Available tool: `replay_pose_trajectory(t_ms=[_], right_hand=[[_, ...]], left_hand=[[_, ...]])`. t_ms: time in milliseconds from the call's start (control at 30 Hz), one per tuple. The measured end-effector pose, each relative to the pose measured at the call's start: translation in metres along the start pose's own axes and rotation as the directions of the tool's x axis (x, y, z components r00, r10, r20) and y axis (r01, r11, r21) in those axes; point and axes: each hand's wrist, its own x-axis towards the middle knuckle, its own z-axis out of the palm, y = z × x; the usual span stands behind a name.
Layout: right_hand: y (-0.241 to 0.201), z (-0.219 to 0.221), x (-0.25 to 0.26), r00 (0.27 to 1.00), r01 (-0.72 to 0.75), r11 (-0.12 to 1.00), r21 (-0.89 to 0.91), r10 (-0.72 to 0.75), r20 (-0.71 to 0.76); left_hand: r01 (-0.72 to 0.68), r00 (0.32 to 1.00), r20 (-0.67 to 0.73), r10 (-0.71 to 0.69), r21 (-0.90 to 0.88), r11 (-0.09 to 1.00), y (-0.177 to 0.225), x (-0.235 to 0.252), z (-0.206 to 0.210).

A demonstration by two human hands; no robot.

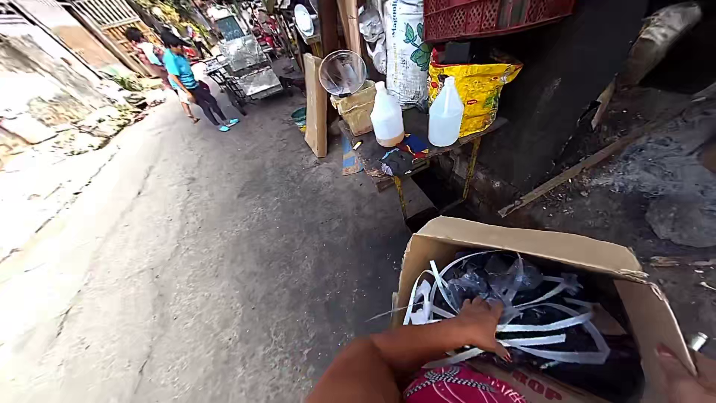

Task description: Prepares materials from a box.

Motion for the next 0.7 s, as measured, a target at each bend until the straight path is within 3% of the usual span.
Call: replay_pose_trajectory(t_ms=[67, 167, 300, 400, 500, 700], right_hand=[[0.005, -0.007, 0.015, 0.997, -0.001, 1.000, 0.021, 0.003, -0.072], [0.018, -0.027, 0.051, 0.979, -0.132, 0.991, 0.029, 0.135, -0.150], [0.052, -0.064, 0.105, 0.921, -0.339, 0.940, 0.034, 0.339, -0.190], [0.077, -0.092, 0.134, 0.840, -0.467, 0.880, 0.084, 0.472, -0.268], [0.102, -0.118, 0.151, 0.749, -0.543, 0.828, 0.139, 0.552, -0.367], [0.153, -0.186, 0.191, 0.580, -0.625, 0.752, 0.208, 0.626, -0.521]], left_hand=[[0.030, 0.999, 0.021, -0.031, 0.009, 1.000, 0.004, 0.035, 0.004], [0.058, 0.990, 0.132, -0.055, -0.022, 0.998, 0.031, 0.103, -0.016], [-0.079, 0.980, 0.165, 0.108, -0.175, 0.981, 0.098, 0.174, -0.059], [-0.213, 0.943, 0.195, 0.268, -0.264, 0.941, 0.156, 0.220, -0.090], [-0.226, 0.925, 0.171, 0.340, -0.473, 0.852, 0.210, 0.272, -0.111], [-0.377, 0.837, 0.171, 0.519, -0.509, 0.774, 0.326, 0.371, -0.132]])
